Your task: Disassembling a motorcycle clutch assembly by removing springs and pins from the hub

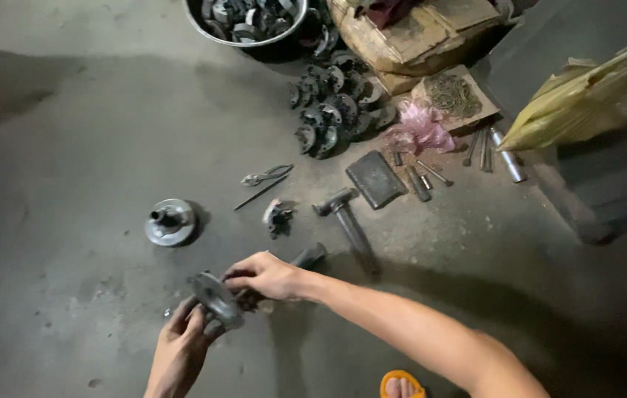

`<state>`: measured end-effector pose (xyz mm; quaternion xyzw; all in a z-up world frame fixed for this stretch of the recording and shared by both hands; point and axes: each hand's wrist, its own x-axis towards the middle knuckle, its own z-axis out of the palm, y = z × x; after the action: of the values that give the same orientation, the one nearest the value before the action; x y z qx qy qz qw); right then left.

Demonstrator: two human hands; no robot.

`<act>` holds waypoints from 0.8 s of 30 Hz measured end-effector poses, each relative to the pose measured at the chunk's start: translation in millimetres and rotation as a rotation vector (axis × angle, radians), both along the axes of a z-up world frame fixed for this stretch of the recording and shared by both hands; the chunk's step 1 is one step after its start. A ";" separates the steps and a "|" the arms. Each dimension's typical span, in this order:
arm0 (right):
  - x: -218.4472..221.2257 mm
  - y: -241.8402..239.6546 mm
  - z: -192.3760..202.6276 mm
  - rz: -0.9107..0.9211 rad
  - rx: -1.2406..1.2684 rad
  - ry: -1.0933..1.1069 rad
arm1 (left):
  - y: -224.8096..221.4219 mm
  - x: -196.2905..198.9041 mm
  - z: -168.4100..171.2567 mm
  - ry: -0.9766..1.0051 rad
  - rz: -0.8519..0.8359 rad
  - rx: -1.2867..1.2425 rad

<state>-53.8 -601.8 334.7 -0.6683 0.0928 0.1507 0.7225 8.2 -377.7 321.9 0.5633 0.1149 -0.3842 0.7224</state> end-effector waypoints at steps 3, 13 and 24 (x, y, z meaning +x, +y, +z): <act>-39.3 -58.0 -40.7 -0.100 0.351 0.055 | -77.0 -7.0 48.7 0.104 -0.182 0.132; -184.2 -422.0 -209.9 -0.846 -1.313 0.163 | -254.4 -13.7 63.4 -0.180 -0.458 0.468; -219.7 -402.6 -153.3 -0.876 -1.305 0.217 | -322.4 -38.4 -49.6 -0.070 -0.129 0.098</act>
<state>-273.5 -1004.4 181.4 -0.8411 0.4869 -0.1681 0.1651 -30.2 -700.2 272.3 0.6174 0.0717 -0.4038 0.6713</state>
